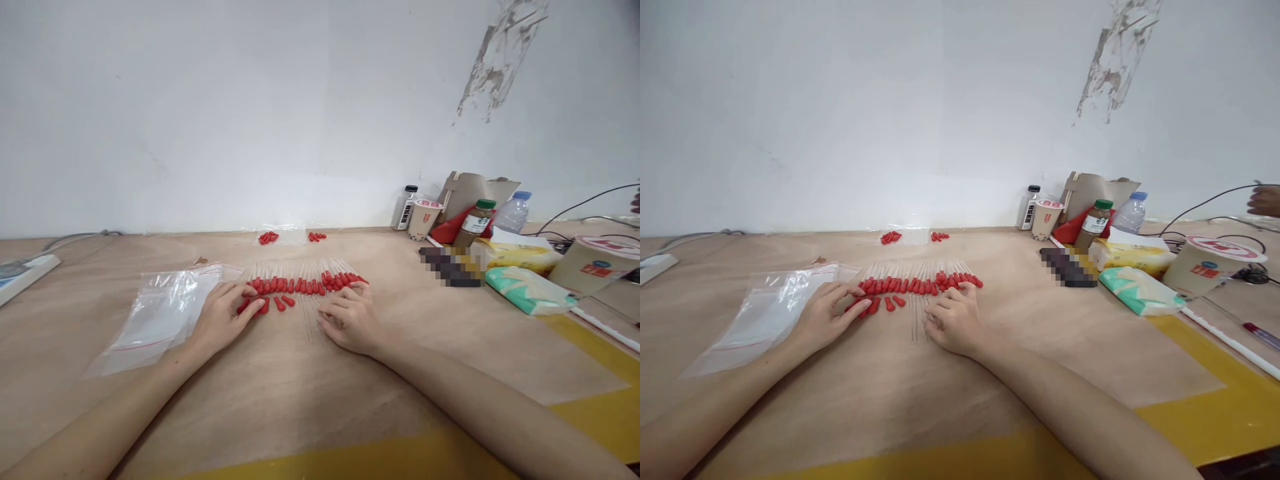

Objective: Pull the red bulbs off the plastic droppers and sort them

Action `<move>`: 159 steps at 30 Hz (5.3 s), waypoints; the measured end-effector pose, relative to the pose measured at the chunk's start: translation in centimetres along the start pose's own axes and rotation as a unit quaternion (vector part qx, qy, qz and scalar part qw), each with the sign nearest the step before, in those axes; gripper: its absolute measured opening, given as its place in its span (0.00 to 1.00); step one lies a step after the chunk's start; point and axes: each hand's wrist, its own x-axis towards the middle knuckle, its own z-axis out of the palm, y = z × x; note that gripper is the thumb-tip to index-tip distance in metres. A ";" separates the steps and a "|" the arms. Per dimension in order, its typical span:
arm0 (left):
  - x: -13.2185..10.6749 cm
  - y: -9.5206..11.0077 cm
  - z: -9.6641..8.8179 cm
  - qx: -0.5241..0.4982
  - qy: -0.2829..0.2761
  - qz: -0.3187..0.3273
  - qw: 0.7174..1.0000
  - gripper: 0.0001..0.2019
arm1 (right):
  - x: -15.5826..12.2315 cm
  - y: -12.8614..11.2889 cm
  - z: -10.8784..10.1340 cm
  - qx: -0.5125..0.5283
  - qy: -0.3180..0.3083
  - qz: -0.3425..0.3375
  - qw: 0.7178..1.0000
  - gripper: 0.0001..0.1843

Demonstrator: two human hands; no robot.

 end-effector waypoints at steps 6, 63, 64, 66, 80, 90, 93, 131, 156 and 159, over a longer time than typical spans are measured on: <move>2.4 1.5 1.0 0.074 -0.031 0.047 0.996 0.09 | -0.2 -0.2 -0.3 0.014 -0.043 -0.011 0.999 0.12; -0.4 5.2 2.2 -0.058 -0.040 0.194 0.978 0.06 | -0.1 -0.1 -0.4 0.023 -0.011 -0.082 0.996 0.10; -0.4 5.3 2.1 -0.059 -0.051 0.190 0.979 0.06 | -0.1 -0.2 -0.4 0.023 -0.011 -0.084 0.996 0.10; -0.5 5.4 2.0 -0.061 -0.068 0.182 0.979 0.07 | -0.2 -0.2 -0.4 0.024 -0.012 -0.087 0.996 0.10; -0.9 5.5 1.5 -0.078 -0.087 0.192 0.974 0.08 | -0.4 -0.2 -0.6 0.042 -0.017 -0.095 0.994 0.10; -1.5 3.5 1.0 -0.088 -0.068 0.164 0.980 0.07 | -0.8 1.2 -1.3 0.048 0.008 -0.058 0.997 0.10; -1.2 2.3 0.0 -0.114 -0.066 0.101 0.986 0.08 | -0.9 1.9 -1.6 0.055 0.012 0.011 0.998 0.09; 1.0 0.2 0.1 0.054 -0.021 0.030 0.998 0.11 | -0.3 0.5 -0.4 0.015 -0.087 -0.001 0.996 0.20; 4.6 0.4 2.1 0.048 -0.011 -0.041 0.998 0.12 | 0.0 0.6 -0.3 -0.011 -0.106 -0.042 0.993 0.33; 3.7 1.3 1.5 0.012 0.035 -0.019 0.999 0.11 | -0.1 0.7 -0.3 -0.013 -0.107 -0.042 0.993 0.33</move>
